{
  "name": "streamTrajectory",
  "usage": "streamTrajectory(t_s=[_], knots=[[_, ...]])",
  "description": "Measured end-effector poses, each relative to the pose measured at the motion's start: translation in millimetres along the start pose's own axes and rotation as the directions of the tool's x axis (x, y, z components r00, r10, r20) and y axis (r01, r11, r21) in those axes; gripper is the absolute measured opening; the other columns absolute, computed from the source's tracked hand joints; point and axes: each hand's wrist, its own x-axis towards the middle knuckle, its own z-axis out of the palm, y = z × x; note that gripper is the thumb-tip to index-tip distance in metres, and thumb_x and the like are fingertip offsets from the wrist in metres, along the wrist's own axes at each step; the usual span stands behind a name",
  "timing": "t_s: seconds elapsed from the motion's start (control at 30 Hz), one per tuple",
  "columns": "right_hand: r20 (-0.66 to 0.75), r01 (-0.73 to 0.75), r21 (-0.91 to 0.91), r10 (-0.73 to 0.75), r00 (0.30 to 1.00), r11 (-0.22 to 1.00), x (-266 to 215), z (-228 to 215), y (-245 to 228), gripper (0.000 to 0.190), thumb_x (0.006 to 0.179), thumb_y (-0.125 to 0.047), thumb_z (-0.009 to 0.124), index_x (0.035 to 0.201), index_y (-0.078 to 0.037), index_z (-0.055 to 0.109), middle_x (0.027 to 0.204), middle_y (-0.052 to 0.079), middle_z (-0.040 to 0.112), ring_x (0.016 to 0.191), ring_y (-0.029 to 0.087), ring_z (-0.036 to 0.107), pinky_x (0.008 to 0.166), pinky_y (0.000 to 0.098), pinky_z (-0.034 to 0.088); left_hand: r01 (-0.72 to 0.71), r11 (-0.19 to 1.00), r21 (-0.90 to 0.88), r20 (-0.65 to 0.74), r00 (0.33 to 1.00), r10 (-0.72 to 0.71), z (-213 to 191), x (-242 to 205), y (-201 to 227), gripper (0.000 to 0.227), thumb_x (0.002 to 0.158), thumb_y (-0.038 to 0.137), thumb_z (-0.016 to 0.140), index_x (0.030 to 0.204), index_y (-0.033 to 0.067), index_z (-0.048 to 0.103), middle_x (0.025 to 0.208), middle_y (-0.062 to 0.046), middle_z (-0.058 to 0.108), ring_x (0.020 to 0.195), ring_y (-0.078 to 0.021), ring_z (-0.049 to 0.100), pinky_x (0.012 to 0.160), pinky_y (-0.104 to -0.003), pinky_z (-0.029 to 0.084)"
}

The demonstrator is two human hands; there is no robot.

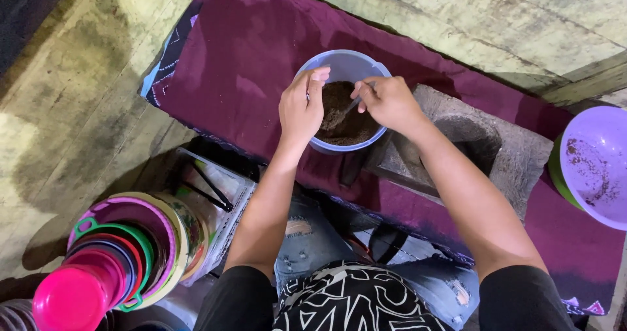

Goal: A person uses a spoon to repeatedly scoop brown granular material from a bucket and fill the cavity of a stone mortar.

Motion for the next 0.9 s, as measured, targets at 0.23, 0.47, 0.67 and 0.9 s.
streamTrajectory(t_s=[0.23, 0.47, 0.67, 0.9], knots=[[-0.058, 0.03, 0.06, -0.027, 0.998, 0.998, 10.4, -36.4, -12.3, 0.034, 0.111, -0.012, 0.051, 0.09, -0.009, 0.077, 0.064, 0.006, 0.072, 0.061, 0.019, 0.068, 0.061, 0.0299, 0.054, 0.044, 0.993, -0.113, 0.048, 0.998, -0.039, -6.2, 11.3, 3.2, 0.042, 0.113, 0.027, 0.034, 0.128, 0.0067, 0.068, 0.119, -0.021, 0.071, 0.118, -0.0411, 0.067, 0.098, -0.052, 0.056], [-0.078, -0.056, 0.027, 0.058, 0.995, 0.998, 33.1, -72.5, -41.8, 0.047, 0.116, -0.018, 0.048, 0.081, -0.007, 0.077, 0.077, 0.005, 0.074, 0.07, 0.013, 0.069, 0.057, 0.0284, 0.053, 0.473, 0.354, -0.807, 0.259, 0.821, -0.508, 23.9, 17.9, -15.3, 0.058, 0.098, 0.043, 0.041, 0.142, 0.0099, 0.06, 0.138, -0.011, 0.066, 0.134, -0.0224, 0.057, 0.106, -0.037, 0.044], [-0.088, -0.004, 0.032, 0.006, 0.996, 0.999, 31.3, -77.9, -39.7, 0.042, 0.117, -0.019, 0.046, 0.094, -0.008, 0.08, 0.072, 0.004, 0.072, 0.06, 0.012, 0.065, 0.059, 0.0283, 0.052, 0.387, -0.233, -0.892, 0.45, 0.72, -0.529, 54.3, 10.9, -22.4, 0.059, 0.11, 0.044, 0.035, 0.12, -0.0042, 0.068, 0.13, -0.026, 0.065, 0.124, -0.0394, 0.062, 0.111, -0.052, 0.05], [-0.152, -0.105, 0.177, 0.133, 0.98, 0.979, -10.8, -112.4, -11.1, 0.036, 0.119, -0.009, 0.046, 0.099, -0.002, 0.075, 0.079, 0.009, 0.07, 0.064, 0.012, 0.064, 0.061, 0.0245, 0.053, 0.452, -0.347, -0.821, 0.545, 0.803, -0.242, 89.3, -2.1, 11.4, 0.071, 0.113, 0.051, 0.026, 0.128, -0.0074, 0.063, 0.125, -0.027, 0.068, 0.122, -0.0382, 0.064, 0.112, -0.047, 0.047]])
